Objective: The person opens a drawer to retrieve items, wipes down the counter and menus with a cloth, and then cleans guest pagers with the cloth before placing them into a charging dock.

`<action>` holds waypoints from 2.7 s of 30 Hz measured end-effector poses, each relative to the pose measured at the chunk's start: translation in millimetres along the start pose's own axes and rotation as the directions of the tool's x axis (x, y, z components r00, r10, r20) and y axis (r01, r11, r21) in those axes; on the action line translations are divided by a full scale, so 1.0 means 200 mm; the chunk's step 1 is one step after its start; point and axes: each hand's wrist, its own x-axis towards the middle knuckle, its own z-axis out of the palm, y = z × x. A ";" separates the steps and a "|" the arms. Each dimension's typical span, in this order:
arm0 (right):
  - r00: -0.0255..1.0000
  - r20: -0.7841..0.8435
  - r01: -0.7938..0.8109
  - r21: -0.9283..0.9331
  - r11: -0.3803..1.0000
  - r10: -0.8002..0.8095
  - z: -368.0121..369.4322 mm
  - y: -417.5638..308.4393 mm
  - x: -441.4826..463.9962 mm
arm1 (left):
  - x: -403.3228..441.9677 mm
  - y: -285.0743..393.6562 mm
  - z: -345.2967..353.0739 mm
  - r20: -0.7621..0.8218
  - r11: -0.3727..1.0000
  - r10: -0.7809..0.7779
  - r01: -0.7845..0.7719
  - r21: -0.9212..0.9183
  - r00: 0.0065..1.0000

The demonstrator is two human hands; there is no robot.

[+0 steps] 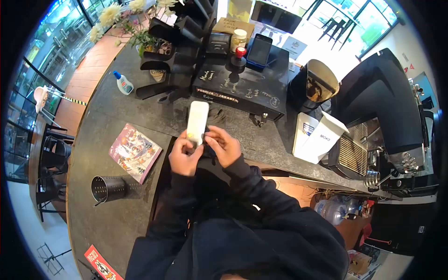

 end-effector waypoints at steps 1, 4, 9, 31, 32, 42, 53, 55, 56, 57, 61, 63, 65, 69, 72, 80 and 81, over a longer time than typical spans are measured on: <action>1.000 -0.005 0.003 0.003 1.000 -0.003 -0.04 -0.03 0.01 | 0.06 -0.02 0.08 -0.022 0.983 0.180 -0.179 0.041 0.983; 0.989 -0.128 0.053 -0.174 0.983 -0.076 -0.18 -0.10 0.10 | 0.24 0.03 0.21 0.111 0.915 0.246 -0.268 0.300 0.963; 0.920 0.089 0.344 -0.652 0.676 -0.382 -0.53 -0.22 0.50 | 0.65 0.13 0.27 0.500 0.794 0.322 -0.517 0.321 0.804; 0.966 -0.067 0.099 -0.793 0.601 -0.248 -0.53 0.09 1.04 | 1.20 -0.08 0.46 0.470 0.429 0.295 -0.555 0.713 0.832; 0.967 -0.073 0.093 -0.792 0.603 -0.245 -0.53 0.09 1.04 | 1.19 -0.08 0.46 0.441 0.475 0.321 -0.546 0.690 0.838; 0.856 -0.004 0.394 -0.642 0.657 -0.517 -0.35 -0.03 0.55 | 0.31 0.06 0.15 0.061 0.667 0.587 -0.526 0.527 0.807; 0.952 0.250 0.303 -0.857 0.416 -0.177 0.10 0.40 0.23 | -0.17 -0.41 -0.82 -0.450 0.247 0.093 0.417 0.875 0.888; 0.966 0.210 0.235 -0.957 0.172 -0.149 0.14 0.45 0.22 | -0.19 -0.42 -0.78 -0.333 0.227 0.126 0.300 0.927 0.934; 0.951 0.208 0.247 -0.956 0.159 -0.227 0.14 0.47 0.23 | -0.20 -0.42 -0.76 -0.274 0.258 0.125 0.236 0.937 0.954; 0.950 0.218 0.255 -0.955 0.153 -0.223 0.11 0.51 0.23 | -0.21 -0.43 -0.75 -0.283 0.264 0.121 0.244 0.933 0.951; 0.897 0.302 0.355 -0.927 0.119 -0.323 0.04 0.52 0.25 | -0.23 -0.42 -0.73 -0.036 0.234 0.116 0.008 0.972 0.993; 0.931 0.276 0.344 -0.884 0.317 -0.240 0.03 0.49 0.28 | -0.25 -0.41 -0.73 -0.114 0.375 0.124 0.060 0.925 0.986; 0.919 0.282 0.383 -0.801 0.460 -0.274 0.10 0.38 0.29 | -0.28 -0.43 -0.76 -0.199 0.403 0.178 0.113 0.908 0.964; 0.615 0.645 0.784 -0.440 0.438 -0.454 0.46 0.23 0.15 | -0.33 -0.43 -0.75 -0.307 0.313 0.082 0.268 0.911 0.948; 0.532 0.741 0.821 -0.334 0.463 -0.410 0.67 0.46 0.09 | -0.33 -0.46 -0.76 -0.290 0.198 0.106 0.266 0.944 0.951; 0.797 0.501 0.592 -0.758 0.273 -0.337 0.98 0.59 0.27 | -0.33 -0.43 -0.71 -0.311 0.216 0.171 0.272 0.938 0.935; 0.791 0.544 0.611 -0.719 0.330 -0.279 1.00 0.55 0.20 | -0.32 -0.43 -0.71 -0.341 0.223 0.153 0.304 0.926 0.927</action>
